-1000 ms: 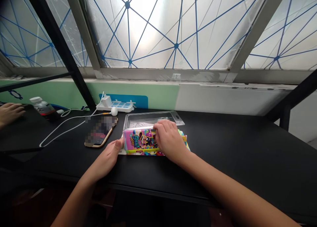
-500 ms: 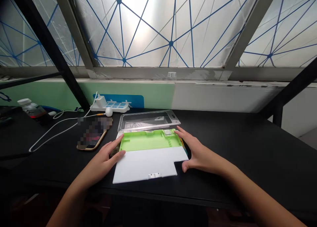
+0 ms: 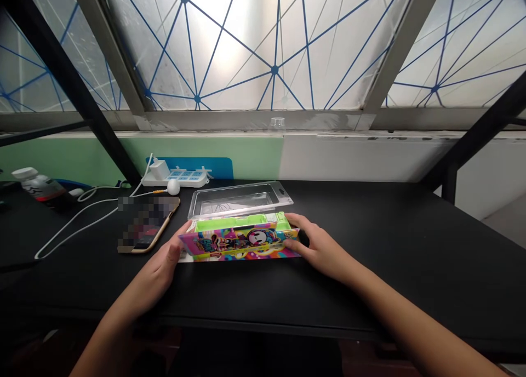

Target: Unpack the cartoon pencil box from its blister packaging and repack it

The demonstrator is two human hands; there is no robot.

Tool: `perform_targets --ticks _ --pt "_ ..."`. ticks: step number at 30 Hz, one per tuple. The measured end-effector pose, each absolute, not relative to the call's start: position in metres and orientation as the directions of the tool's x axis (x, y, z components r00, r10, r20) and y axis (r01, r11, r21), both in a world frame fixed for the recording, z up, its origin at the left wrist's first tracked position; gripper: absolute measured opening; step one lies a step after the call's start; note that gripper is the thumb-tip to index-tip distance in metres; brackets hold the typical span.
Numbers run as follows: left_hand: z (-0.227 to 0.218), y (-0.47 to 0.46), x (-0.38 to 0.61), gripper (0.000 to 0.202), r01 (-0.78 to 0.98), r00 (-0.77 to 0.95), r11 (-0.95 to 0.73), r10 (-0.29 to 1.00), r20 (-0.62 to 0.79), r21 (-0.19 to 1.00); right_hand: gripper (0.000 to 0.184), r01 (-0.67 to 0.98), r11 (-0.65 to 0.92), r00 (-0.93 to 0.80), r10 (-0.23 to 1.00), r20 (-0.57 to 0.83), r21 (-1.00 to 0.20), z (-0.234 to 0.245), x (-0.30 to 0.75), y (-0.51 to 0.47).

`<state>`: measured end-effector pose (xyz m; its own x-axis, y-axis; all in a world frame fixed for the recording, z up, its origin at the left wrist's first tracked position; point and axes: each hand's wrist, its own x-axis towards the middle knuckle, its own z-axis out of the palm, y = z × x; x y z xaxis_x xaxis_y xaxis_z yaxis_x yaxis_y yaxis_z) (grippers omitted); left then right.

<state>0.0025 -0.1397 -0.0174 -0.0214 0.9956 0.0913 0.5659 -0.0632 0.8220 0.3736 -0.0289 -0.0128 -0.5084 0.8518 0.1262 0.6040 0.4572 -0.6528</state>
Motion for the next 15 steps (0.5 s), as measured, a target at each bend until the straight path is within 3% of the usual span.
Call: perform_targets --ticks 4,8,11,15 --pt "-0.014 -0.139 0.005 0.078 0.614 0.013 -0.113 0.991 0.133 0.781 0.074 0.628 0.430 -0.482 0.869 0.110 -0.649 -0.016 0.371 -0.032" --pt "-0.010 -0.146 0.010 0.089 0.662 -0.036 -0.104 0.985 0.170 0.742 0.072 0.616 0.428 -0.474 0.872 0.122 -0.662 -0.018 0.372 -0.035" --pt "-0.012 -0.150 0.014 0.087 0.710 -0.066 -0.206 0.933 0.355 0.673 0.069 0.595 0.459 -0.468 0.865 0.180 -0.660 -0.019 0.373 -0.038" --pt "-0.004 -0.135 0.018 0.078 0.805 -0.045 -0.335 0.789 0.613 0.489 0.066 0.590 0.517 -0.404 0.854 0.329 -0.620 -0.007 0.368 -0.028"
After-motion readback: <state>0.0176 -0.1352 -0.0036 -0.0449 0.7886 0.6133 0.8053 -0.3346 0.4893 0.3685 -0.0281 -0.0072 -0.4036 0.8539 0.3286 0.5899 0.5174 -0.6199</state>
